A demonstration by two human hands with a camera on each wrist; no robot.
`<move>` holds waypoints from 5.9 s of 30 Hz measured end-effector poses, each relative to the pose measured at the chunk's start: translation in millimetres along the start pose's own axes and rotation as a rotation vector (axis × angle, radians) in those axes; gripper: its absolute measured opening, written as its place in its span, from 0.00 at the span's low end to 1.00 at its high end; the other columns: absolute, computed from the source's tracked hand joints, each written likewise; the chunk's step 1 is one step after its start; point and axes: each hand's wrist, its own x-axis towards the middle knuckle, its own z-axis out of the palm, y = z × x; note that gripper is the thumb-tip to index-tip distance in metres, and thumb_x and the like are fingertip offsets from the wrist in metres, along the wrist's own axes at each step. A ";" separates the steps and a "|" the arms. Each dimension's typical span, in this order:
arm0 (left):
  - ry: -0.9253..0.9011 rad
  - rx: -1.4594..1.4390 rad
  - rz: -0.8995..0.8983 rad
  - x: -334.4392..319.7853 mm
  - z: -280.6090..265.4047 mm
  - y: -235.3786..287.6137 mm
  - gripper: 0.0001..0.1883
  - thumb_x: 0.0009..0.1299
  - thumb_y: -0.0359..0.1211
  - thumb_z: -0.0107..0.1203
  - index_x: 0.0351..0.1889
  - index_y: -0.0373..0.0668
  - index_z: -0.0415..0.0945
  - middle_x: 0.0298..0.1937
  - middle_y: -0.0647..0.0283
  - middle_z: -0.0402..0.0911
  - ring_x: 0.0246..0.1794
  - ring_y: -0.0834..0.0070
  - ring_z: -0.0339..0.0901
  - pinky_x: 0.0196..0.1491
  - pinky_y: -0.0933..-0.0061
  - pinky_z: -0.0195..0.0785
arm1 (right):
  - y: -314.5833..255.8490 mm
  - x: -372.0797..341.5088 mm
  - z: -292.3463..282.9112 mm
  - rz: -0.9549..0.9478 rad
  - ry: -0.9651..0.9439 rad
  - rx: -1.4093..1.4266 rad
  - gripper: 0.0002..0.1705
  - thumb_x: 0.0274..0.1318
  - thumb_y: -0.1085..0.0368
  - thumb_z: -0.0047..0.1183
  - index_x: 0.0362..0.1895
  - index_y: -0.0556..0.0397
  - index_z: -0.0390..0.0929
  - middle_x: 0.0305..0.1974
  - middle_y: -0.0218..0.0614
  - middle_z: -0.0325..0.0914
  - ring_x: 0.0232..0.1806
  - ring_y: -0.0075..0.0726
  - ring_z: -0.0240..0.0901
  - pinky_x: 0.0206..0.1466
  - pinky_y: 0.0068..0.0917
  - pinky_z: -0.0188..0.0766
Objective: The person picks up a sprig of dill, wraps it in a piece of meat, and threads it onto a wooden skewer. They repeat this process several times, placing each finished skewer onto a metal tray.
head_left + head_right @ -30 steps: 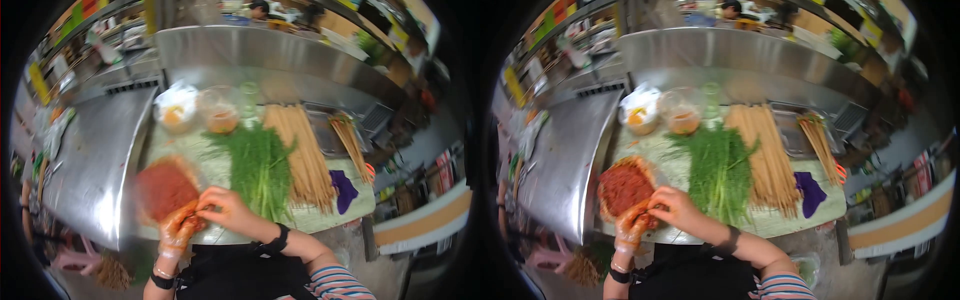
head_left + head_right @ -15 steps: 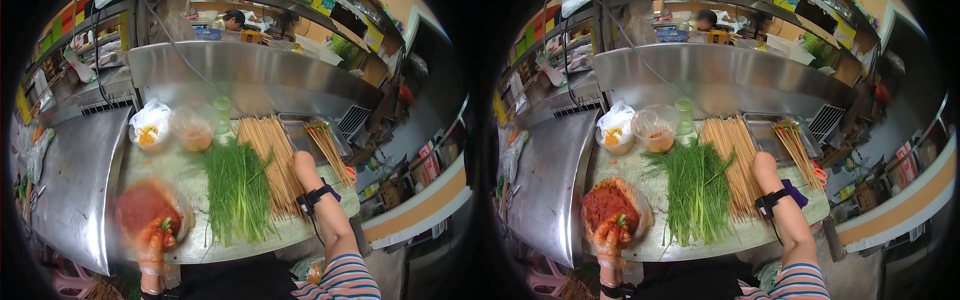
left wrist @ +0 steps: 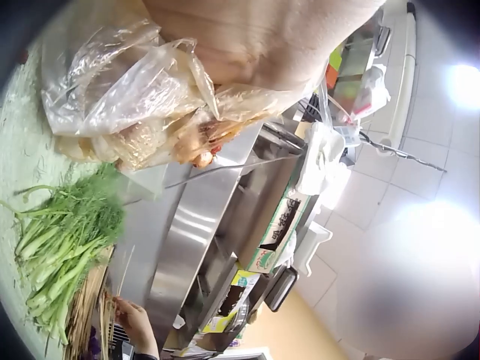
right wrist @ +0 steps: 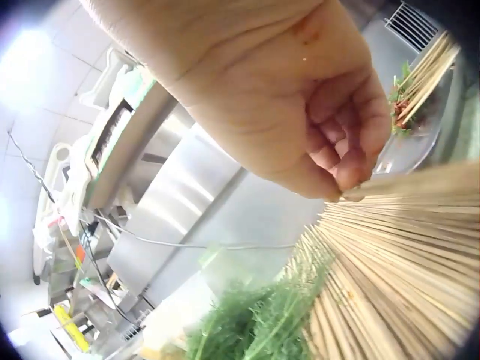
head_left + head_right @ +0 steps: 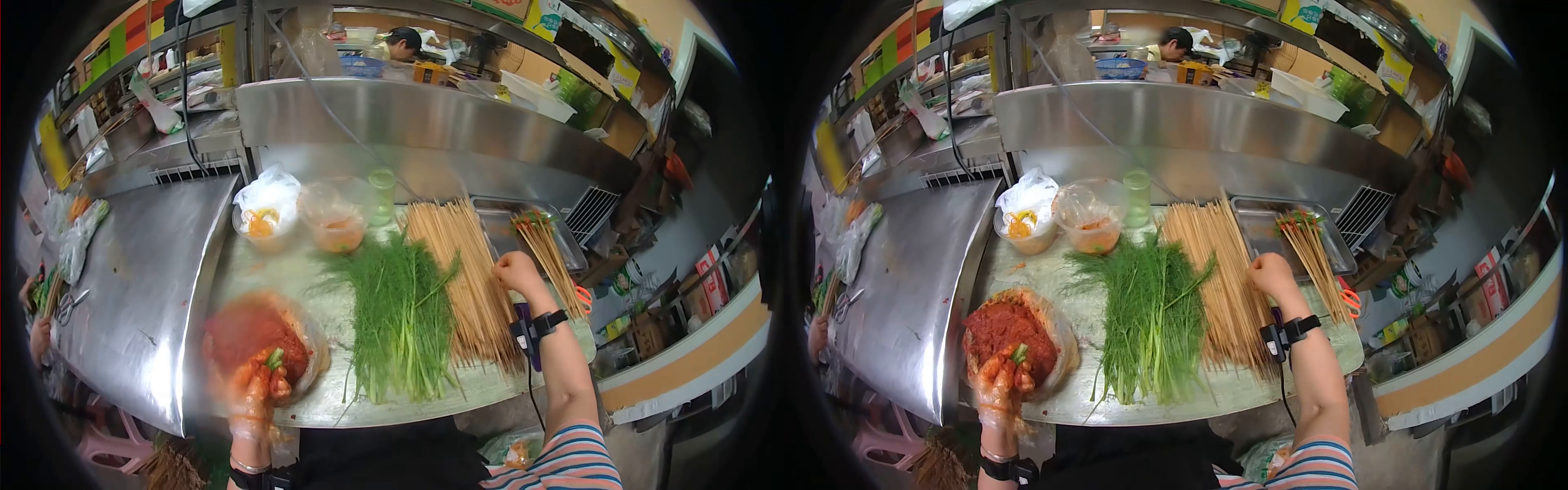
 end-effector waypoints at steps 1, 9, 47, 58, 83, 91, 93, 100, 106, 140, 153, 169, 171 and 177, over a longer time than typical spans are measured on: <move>0.002 -0.024 0.016 0.1 -2.0 -3.6 0.15 0.69 0.24 0.46 0.53 0.29 0.67 0.42 0.49 0.74 0.30 0.72 0.73 0.27 0.79 0.66 | -8.9 -8.2 -7.5 0.059 -0.088 0.312 0.11 0.51 0.63 0.57 0.23 0.57 0.77 0.24 0.38 0.79 0.22 0.30 0.77 0.29 0.27 0.74; -0.030 -0.373 0.108 2.0 15.9 -18.3 0.20 0.69 0.30 0.52 0.56 0.33 0.64 0.41 0.54 0.74 0.35 0.69 0.74 0.34 0.73 0.73 | -131.0 -120.1 40.4 -0.117 -0.090 1.391 0.05 0.59 0.66 0.51 0.36 0.54 0.73 0.30 0.34 0.78 0.29 0.23 0.76 0.31 0.17 0.73; -0.162 -0.049 -0.157 -15.9 11.6 3.5 0.20 0.70 0.28 0.48 0.58 0.27 0.65 0.47 0.55 0.77 0.42 0.68 0.79 0.46 0.72 0.73 | -207.9 -146.6 93.1 -0.260 -0.696 1.285 0.15 0.65 0.59 0.43 0.36 0.59 0.74 0.26 0.35 0.78 0.24 0.29 0.78 0.27 0.18 0.74; -0.203 -0.196 -0.160 -11.9 -0.4 -12.9 0.17 0.70 0.28 0.51 0.54 0.27 0.69 0.44 0.50 0.77 0.41 0.64 0.79 0.43 0.70 0.75 | -214.7 -147.0 91.7 -0.273 -0.695 1.241 0.15 0.64 0.58 0.44 0.35 0.58 0.74 0.27 0.35 0.78 0.25 0.29 0.78 0.28 0.17 0.73; 0.083 -0.710 -0.073 2.6 6.0 -16.7 0.17 0.68 0.27 0.52 0.54 0.31 0.68 0.53 0.52 0.72 0.48 0.60 0.75 0.50 0.63 0.76 | -214.7 -208.8 110.4 -1.213 -0.002 0.696 0.06 0.46 0.76 0.52 0.31 0.58 0.78 0.32 0.39 0.77 0.27 0.38 0.76 0.27 0.25 0.73; 0.136 -0.558 0.011 -0.1 14.4 -15.9 0.16 0.69 0.31 0.51 0.54 0.36 0.69 0.49 0.54 0.75 0.45 0.63 0.77 0.44 0.64 0.78 | -225.8 -208.5 115.9 -1.251 0.016 0.660 0.09 0.40 0.76 0.57 0.32 0.57 0.78 0.31 0.38 0.76 0.26 0.37 0.75 0.26 0.25 0.72; 0.145 -0.538 0.014 -1.2 15.9 -16.5 0.16 0.69 0.32 0.52 0.53 0.36 0.70 0.48 0.54 0.76 0.45 0.62 0.78 0.43 0.63 0.78 | -225.9 -207.2 121.6 -1.275 0.016 0.642 0.11 0.39 0.76 0.58 0.32 0.56 0.77 0.31 0.37 0.76 0.26 0.36 0.75 0.26 0.25 0.72; 0.162 -0.314 0.168 8.3 6.4 -29.9 0.17 0.70 0.32 0.51 0.54 0.35 0.69 0.45 0.54 0.77 0.41 0.62 0.79 0.42 0.63 0.77 | -232.7 -208.5 135.8 -1.313 0.073 0.598 0.13 0.38 0.76 0.59 0.33 0.55 0.77 0.31 0.36 0.74 0.26 0.38 0.74 0.26 0.26 0.72; 0.166 -0.290 0.164 4.1 11.2 -23.5 0.16 0.70 0.31 0.50 0.53 0.34 0.70 0.47 0.54 0.77 0.41 0.64 0.79 0.43 0.65 0.76 | -243.5 -204.5 151.1 -1.302 0.072 0.640 0.09 0.46 0.73 0.56 0.36 0.59 0.76 0.32 0.40 0.75 0.28 0.41 0.75 0.28 0.28 0.72; 0.240 0.353 0.531 35.2 -31.3 -19.6 0.26 0.71 0.41 0.50 0.63 0.38 0.62 0.48 0.62 0.75 0.31 0.84 0.68 0.35 0.83 0.64 | 114.2 27.9 5.8 0.213 0.204 1.593 0.11 0.58 0.64 0.52 0.42 0.56 0.74 0.30 0.34 0.77 0.29 0.26 0.73 0.30 0.20 0.73; 0.219 0.301 0.580 40.7 -48.0 -32.0 0.18 0.72 0.31 0.47 0.58 0.35 0.67 0.42 0.62 0.78 0.27 0.84 0.68 0.30 0.86 0.64 | -63.6 -43.8 92.5 -0.664 0.116 -0.166 0.13 0.46 0.72 0.56 0.40 0.52 0.77 0.33 0.39 0.73 0.32 0.44 0.72 0.35 0.34 0.71; 0.170 0.228 0.549 38.6 -44.9 -29.4 0.18 0.69 0.31 0.52 0.56 0.36 0.69 0.48 0.58 0.77 0.32 0.81 0.73 0.33 0.82 0.69 | -101.5 -62.0 18.6 -0.705 0.513 0.200 0.07 0.55 0.73 0.52 0.39 0.58 0.78 0.33 0.35 0.76 0.33 0.24 0.74 0.36 0.20 0.70; 0.152 0.221 0.542 41.2 -49.7 -32.8 0.19 0.68 0.31 0.53 0.57 0.35 0.68 0.49 0.58 0.76 0.32 0.81 0.73 0.33 0.83 0.69 | -117.5 -62.2 11.3 -0.665 0.499 0.631 0.08 0.57 0.72 0.51 0.41 0.59 0.77 0.34 0.32 0.76 0.35 0.25 0.75 0.38 0.19 0.71; 0.199 0.518 0.743 40.8 -42.6 -14.5 0.16 0.66 0.29 0.55 0.50 0.32 0.73 0.48 0.56 0.78 0.45 0.72 0.75 0.47 0.75 0.70 | -143.9 -82.4 -5.6 -0.442 0.128 1.345 0.08 0.57 0.66 0.55 0.39 0.57 0.78 0.31 0.31 0.77 0.31 0.24 0.74 0.39 0.20 0.72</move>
